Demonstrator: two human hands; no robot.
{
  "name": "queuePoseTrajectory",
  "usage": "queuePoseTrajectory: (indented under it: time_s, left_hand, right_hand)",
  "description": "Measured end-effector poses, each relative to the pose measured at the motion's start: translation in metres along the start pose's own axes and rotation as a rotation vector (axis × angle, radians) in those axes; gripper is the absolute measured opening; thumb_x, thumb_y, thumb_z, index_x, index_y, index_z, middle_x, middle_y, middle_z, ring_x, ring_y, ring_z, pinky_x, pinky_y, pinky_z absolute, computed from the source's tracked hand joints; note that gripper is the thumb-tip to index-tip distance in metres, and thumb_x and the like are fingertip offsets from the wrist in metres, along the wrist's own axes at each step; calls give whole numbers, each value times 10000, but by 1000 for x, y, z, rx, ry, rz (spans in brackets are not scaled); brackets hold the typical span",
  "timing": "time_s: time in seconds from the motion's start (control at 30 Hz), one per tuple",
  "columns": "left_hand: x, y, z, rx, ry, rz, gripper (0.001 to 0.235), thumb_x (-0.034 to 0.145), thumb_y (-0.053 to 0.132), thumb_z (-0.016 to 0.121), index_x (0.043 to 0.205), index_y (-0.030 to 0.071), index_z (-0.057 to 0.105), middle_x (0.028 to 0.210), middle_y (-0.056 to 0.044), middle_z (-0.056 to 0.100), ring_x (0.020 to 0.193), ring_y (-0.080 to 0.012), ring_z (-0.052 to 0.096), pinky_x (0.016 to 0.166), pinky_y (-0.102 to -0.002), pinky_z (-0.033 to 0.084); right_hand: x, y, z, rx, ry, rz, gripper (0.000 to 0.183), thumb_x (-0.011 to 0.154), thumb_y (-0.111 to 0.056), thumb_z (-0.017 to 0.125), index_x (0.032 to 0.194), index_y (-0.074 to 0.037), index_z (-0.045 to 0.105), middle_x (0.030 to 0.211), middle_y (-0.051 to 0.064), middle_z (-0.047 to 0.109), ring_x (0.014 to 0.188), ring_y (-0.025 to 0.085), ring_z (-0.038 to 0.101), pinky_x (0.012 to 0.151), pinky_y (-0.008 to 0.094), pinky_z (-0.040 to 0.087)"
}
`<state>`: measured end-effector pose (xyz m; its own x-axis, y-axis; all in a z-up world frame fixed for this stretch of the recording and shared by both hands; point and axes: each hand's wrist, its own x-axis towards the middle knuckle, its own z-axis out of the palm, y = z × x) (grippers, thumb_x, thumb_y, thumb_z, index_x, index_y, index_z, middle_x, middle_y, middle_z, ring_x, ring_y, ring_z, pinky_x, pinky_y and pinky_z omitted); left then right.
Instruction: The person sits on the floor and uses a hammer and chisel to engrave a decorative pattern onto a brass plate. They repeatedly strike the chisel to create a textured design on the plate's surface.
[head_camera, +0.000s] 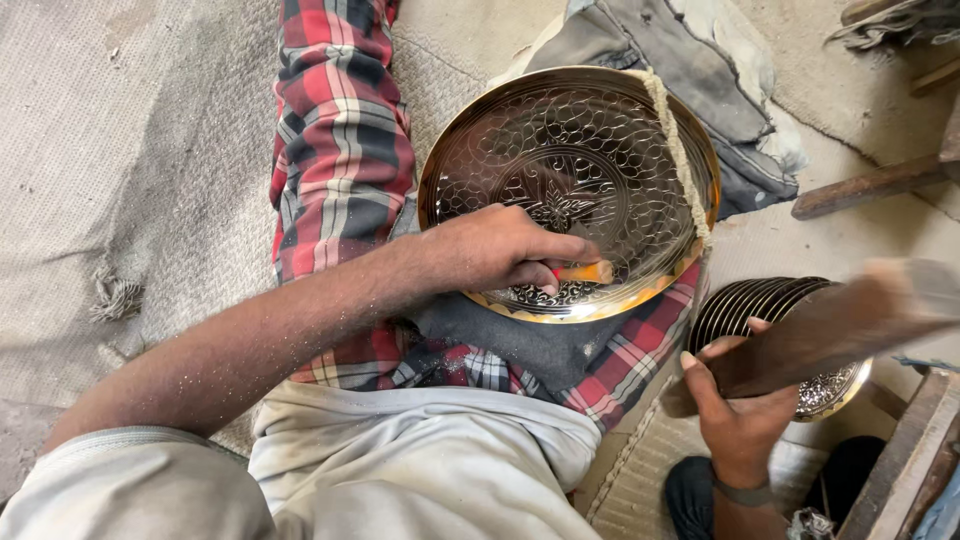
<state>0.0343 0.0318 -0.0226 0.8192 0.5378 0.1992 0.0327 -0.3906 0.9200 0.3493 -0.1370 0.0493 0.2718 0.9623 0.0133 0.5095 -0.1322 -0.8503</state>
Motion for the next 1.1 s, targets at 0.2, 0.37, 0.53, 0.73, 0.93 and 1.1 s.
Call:
queuePoseTrajectory:
  time_s: [0.2, 0.37, 0.53, 0.73, 0.93, 1.1]
  left_hand:
    - [5, 6, -5, -33, -31, 9, 508, 920, 283, 705, 1408, 228, 574, 1032, -97, 783, 847, -276, 780, 754, -453, 592]
    - [4, 4, -8, -63, -59, -7, 533, 895, 288, 711, 1405, 222, 573, 1084, -112, 775, 935, -310, 769, 819, -478, 568]
    - [5, 3, -8, -65, -52, 9, 523, 900, 289, 714, 1400, 215, 581, 1137, -113, 764, 988, -323, 753, 840, -475, 558]
    - [8, -4, -5, -77, -52, 58, 516, 901, 279, 720, 1393, 191, 590, 1167, -115, 758, 1016, -308, 749, 866, -457, 562]
    - [10, -7, -4, -70, -69, 36, 509, 896, 259, 714, 1389, 196, 601, 1160, -114, 758, 1014, -293, 753, 870, -443, 571]
    - [9, -4, -9, -62, 7, 127, 509, 911, 267, 728, 1389, 162, 587, 1208, -123, 748, 1052, -303, 748, 898, -438, 582]
  right_hand:
    - [3, -7, -2, -454, -37, -138, 477, 820, 14, 807, 1251, -4, 601, 1029, 121, 690, 914, 183, 682, 862, 318, 554]
    - [-1, 4, -8, -622, -48, -197, 568, 801, -10, 781, 1339, -2, 598, 1134, 160, 710, 1034, 243, 708, 929, 357, 568]
    - [1, 15, -14, -661, -52, -267, 605, 808, -40, 797, 1371, -5, 580, 1189, 173, 705, 1081, 263, 713, 955, 389, 573]
    - [0, 8, -18, -662, -49, -235, 656, 785, -57, 785, 1408, -41, 579, 1230, 188, 697, 1110, 283, 708, 978, 407, 579]
    - [-4, -3, -8, -589, 14, -210, 590, 852, -78, 789, 1402, -56, 576, 1215, 148, 705, 1086, 223, 717, 974, 378, 577]
    - [2, -17, -12, -673, -42, -188, 610, 825, -57, 783, 1404, -62, 591, 1184, 145, 709, 1063, 218, 703, 950, 363, 560]
